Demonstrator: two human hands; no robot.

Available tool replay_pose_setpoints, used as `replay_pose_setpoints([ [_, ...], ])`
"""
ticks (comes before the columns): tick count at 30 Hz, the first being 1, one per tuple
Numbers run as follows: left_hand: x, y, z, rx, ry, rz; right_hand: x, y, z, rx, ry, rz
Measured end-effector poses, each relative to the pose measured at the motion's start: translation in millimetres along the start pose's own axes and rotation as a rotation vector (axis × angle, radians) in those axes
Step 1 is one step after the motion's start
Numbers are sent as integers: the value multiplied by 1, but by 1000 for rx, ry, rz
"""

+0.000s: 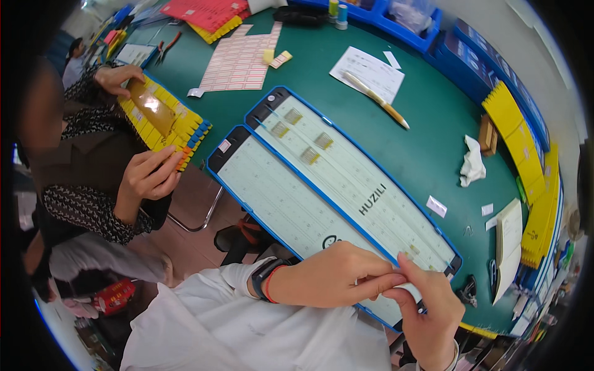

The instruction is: Cutting individual electronic components from a template using a pair of snips.

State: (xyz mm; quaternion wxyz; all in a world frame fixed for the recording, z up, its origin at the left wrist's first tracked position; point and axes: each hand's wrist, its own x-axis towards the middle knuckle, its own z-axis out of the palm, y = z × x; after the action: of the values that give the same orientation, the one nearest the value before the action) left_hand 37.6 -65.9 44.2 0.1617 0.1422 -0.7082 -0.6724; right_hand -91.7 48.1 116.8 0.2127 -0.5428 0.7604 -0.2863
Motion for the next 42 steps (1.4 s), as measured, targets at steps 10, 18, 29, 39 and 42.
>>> replay_pose_setpoints([
  [10,1,-57,-115,1058,981,-77,50,24,-4,122,188,67],
  [18,0,-63,-109,868,925,-60,103,9,18,386,41,182],
  [29,9,-59,-76,873,869,-187,158,14,96,283,-100,213],
  [39,9,-61,-78,1014,858,-201,173,13,116,387,-117,245],
  [42,9,-59,-77,1011,855,-204,174,14,115,382,-126,237],
])
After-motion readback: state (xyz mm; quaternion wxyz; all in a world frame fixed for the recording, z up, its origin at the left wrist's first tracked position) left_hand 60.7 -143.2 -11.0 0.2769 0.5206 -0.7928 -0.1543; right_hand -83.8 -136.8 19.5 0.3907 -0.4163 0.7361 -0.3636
